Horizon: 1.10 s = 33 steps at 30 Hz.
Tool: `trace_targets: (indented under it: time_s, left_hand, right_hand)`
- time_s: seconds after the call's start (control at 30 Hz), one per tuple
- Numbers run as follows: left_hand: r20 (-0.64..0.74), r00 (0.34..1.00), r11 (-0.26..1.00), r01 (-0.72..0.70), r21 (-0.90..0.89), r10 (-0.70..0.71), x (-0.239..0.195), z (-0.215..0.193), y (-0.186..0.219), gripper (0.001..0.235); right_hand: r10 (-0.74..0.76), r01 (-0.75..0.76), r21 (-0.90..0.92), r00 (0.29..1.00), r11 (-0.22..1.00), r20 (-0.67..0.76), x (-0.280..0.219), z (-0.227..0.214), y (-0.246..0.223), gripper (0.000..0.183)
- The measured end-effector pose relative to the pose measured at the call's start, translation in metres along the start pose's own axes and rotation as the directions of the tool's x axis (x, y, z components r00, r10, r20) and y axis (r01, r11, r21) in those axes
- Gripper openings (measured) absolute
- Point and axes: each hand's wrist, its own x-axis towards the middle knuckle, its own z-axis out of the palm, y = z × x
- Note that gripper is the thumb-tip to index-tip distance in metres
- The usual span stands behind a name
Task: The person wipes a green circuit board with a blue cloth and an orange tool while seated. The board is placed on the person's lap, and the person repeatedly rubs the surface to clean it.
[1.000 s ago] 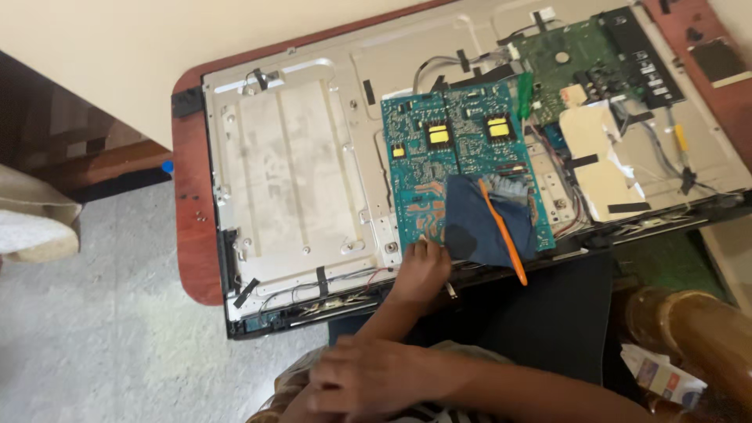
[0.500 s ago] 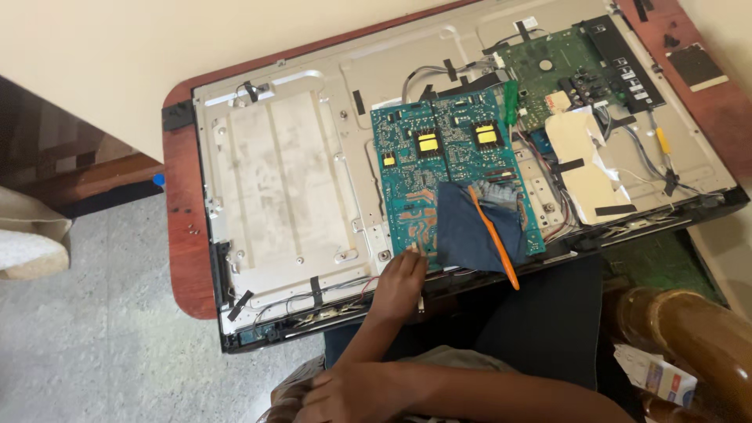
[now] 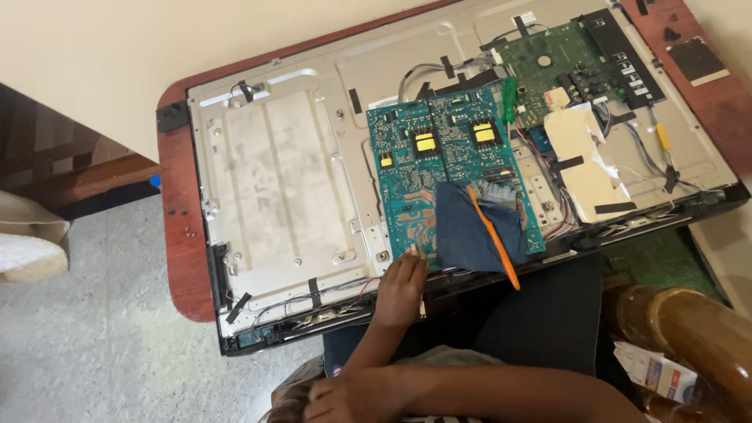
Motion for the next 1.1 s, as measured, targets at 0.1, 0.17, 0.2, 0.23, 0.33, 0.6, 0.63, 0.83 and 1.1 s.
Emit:
trace_targets:
  time_s: [0.1,0.17,0.2,0.23,0.33,0.6,0.63,0.83,1.1]
  left_hand:
    - [-0.047,0.999,1.000,-0.016,0.012,0.016,-0.001,0.002,0.002,0.028]
    - [-0.064,0.997,0.998,-0.027,0.052,0.031,0.000,0.003,0.004,0.029]
    - [-0.066,0.998,0.999,-0.014,0.044,0.017,0.002,0.005,0.004,0.029]
    - [-0.068,0.998,0.999,-0.001,0.036,0.004,0.003,0.006,0.005,0.028]
    - [-0.069,0.998,0.999,0.010,0.035,-0.007,0.002,0.003,0.006,0.027]
    - [-0.057,0.998,0.999,0.028,-0.030,-0.029,0.002,-0.001,0.006,0.030]
    - [-0.066,0.997,0.998,0.043,-0.042,-0.045,0.001,-0.001,0.008,0.030]
    - [-0.063,0.986,0.984,0.145,-0.106,-0.152,0.003,-0.002,0.008,0.031]
    - [-0.068,0.971,0.969,0.221,-0.108,-0.229,0.010,-0.006,0.014,0.041]
  right_hand:
    - [0.112,-0.136,0.266,0.988,0.954,0.103,0.008,-0.006,0.003,0.028]
    - [0.120,-0.223,0.411,0.958,0.884,0.262,0.010,-0.010,0.004,0.022]
    - [0.158,-0.227,0.332,0.962,0.916,0.223,0.009,-0.012,0.005,0.023]
    - [0.191,-0.232,0.249,0.965,0.940,0.181,0.007,-0.013,0.005,0.025]
    - [0.181,-0.189,0.061,0.976,0.980,0.120,0.003,-0.010,0.001,0.019]
    - [0.212,-0.207,0.130,0.977,0.970,-0.021,-0.006,-0.049,-0.010,0.017]
    - [0.233,-0.227,0.126,0.972,0.966,-0.040,-0.005,-0.056,-0.014,0.018]
    - [0.408,-0.378,0.154,0.859,0.913,-0.309,0.003,-0.091,-0.016,0.023]
    - [0.602,-0.617,0.345,0.270,0.708,-0.752,-0.035,-0.129,-0.003,0.031]
